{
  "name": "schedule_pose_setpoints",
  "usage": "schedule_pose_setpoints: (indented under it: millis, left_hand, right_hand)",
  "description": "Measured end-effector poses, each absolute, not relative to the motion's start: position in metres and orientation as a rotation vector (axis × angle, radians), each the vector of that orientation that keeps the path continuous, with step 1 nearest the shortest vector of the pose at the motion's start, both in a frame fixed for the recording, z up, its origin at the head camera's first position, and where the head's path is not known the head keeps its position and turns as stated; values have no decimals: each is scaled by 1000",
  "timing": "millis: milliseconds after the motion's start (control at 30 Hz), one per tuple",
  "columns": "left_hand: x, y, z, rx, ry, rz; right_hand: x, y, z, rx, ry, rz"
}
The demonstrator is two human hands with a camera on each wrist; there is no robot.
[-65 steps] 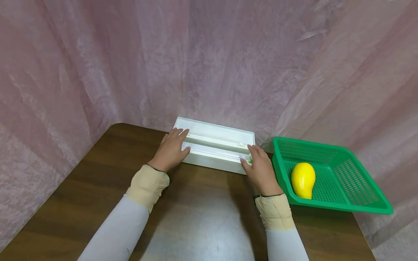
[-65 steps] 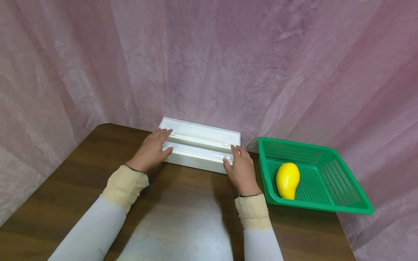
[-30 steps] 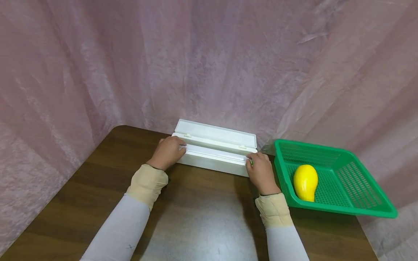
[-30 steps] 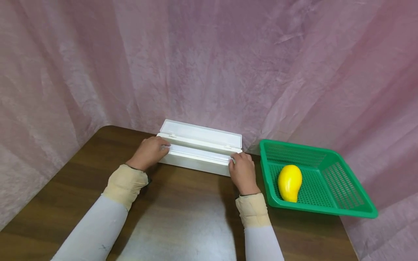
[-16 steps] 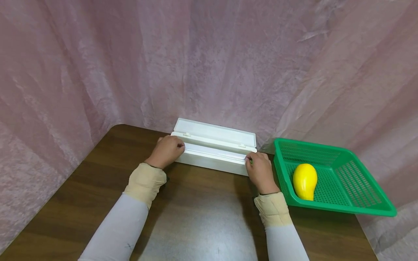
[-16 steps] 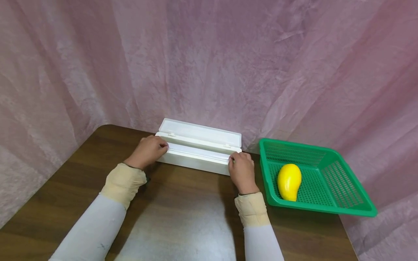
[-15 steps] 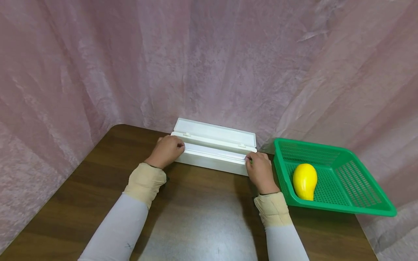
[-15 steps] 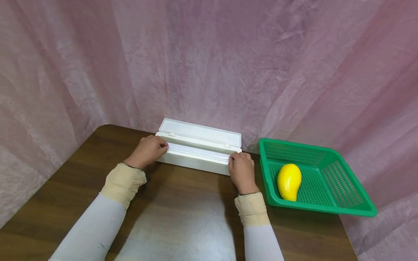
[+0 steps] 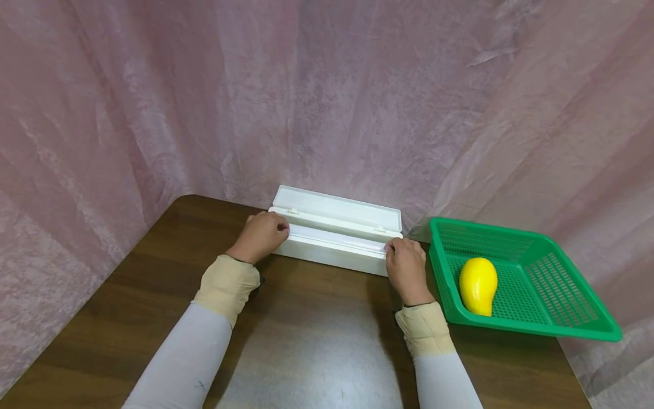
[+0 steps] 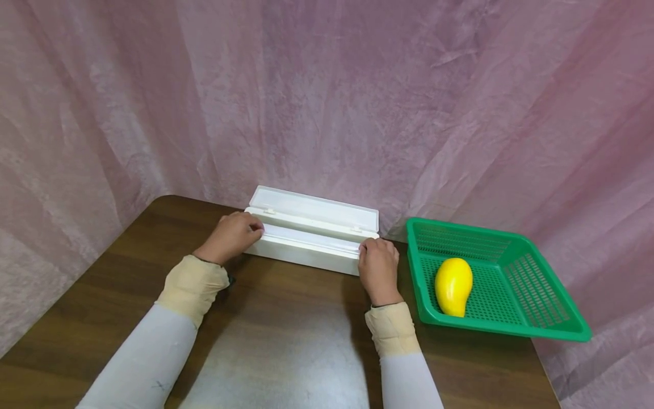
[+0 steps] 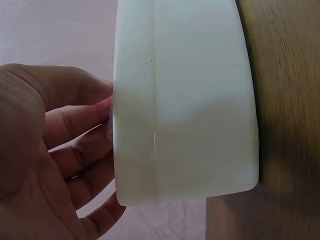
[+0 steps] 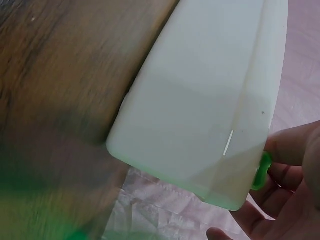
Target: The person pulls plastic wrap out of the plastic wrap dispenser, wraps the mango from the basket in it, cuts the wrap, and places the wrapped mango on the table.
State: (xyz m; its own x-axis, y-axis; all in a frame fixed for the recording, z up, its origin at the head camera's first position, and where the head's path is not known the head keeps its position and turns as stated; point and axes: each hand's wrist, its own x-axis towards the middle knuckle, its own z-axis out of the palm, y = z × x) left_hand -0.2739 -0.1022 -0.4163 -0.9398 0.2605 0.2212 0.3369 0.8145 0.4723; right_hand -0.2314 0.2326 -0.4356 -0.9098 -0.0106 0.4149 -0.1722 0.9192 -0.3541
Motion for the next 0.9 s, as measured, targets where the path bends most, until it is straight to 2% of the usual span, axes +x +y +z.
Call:
schedule_pose_setpoints:
  millis: [900]
  left_hand:
    - [-277,-105,-415,-465,-2876,-824]
  right_hand:
    - [-232,230,-437,85,-2623,579]
